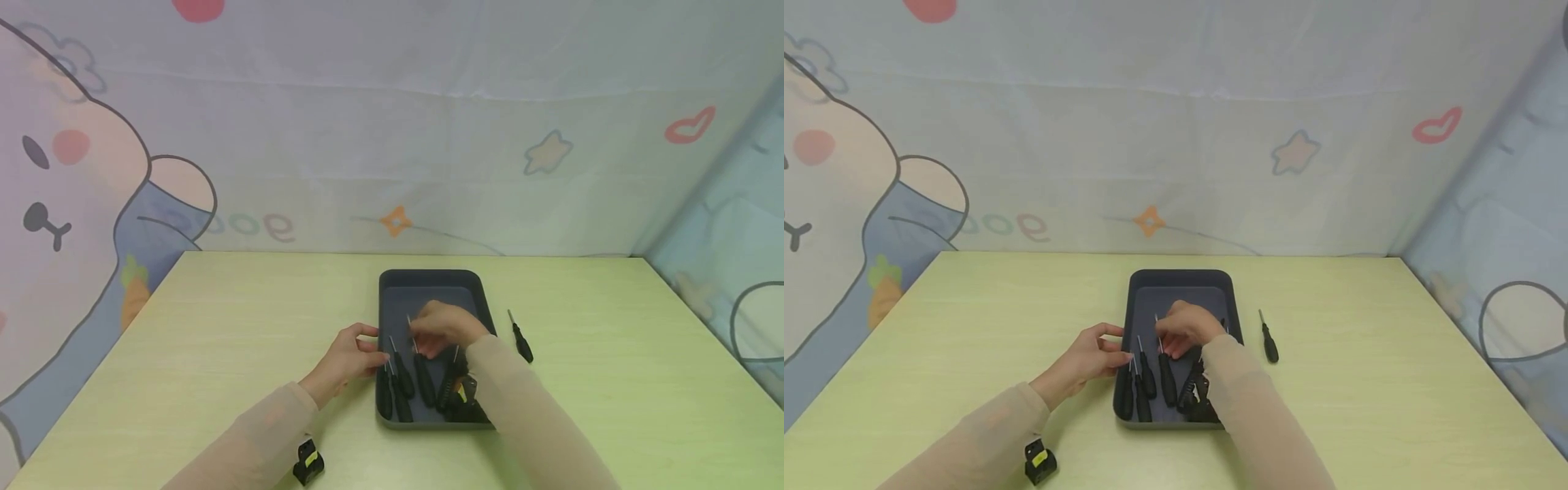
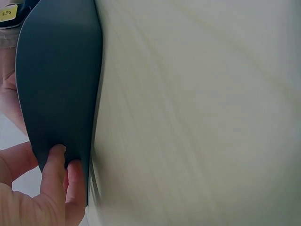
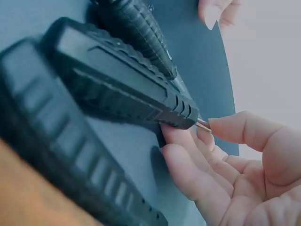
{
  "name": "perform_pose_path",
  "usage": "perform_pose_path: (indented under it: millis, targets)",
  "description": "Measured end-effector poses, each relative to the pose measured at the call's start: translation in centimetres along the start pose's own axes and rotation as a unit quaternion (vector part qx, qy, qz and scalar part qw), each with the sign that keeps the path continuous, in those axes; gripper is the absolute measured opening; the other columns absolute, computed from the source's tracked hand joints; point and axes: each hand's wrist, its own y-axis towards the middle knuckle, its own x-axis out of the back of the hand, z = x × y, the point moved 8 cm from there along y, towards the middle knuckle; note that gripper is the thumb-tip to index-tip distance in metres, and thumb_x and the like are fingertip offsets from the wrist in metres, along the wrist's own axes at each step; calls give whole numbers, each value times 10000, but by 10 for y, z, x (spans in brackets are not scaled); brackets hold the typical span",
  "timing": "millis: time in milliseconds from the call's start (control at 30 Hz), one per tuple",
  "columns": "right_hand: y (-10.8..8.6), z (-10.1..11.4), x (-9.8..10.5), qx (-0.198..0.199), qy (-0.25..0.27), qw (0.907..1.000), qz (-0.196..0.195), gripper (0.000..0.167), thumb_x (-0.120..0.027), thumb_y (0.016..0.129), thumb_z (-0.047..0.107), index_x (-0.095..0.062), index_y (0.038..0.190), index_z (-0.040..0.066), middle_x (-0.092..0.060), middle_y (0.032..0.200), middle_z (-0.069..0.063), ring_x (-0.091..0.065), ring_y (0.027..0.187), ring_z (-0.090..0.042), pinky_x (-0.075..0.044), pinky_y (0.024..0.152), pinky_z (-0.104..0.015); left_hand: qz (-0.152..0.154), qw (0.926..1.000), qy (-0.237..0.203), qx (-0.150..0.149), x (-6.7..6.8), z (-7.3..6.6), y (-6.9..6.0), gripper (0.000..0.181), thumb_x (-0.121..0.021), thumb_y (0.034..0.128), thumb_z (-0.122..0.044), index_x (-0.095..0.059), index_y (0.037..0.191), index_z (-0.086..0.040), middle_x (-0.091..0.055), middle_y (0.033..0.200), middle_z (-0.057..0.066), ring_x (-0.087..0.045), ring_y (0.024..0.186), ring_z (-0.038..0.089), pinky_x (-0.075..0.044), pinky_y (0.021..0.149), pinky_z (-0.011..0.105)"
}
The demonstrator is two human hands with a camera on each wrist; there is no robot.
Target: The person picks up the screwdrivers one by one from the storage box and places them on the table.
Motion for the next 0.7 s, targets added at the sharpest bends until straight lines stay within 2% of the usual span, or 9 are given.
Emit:
perform_pose_path:
  millis: [267,433,700]
  targets:
    - [-2,-2,1,-113,466,9983,328,200,-494,912,80,-616,955,-73,-624,716,-114,-564,514,-141,-542,515,-291,-23,10000,-21,-5,1,-1,-2,455,-667,800,75,-480,1216,60,-570,942,183,-618,737,185,-558,696,366]
    - [-6,1,0,97,929,9941,548,216,-462,938,80,-553,1034,-91,-617,752,-122,-560,542,-134,-544,524,-280,-9,10000,-30,-30,0,-2,-3,453,-668,799,76,-480,1211,65,-569,942,189,-616,742,191,-557,696,375]
    - [-8,4,2,381,1289,9881,750,250,-449,963,82,-510,1105,-115,-625,804,-125,-565,582,-127,-544,534,-278,-21,10000,-40,-2,1,0,-1,450,-666,802,74,-481,1212,58,-575,950,189,-620,749,187,-557,705,380]
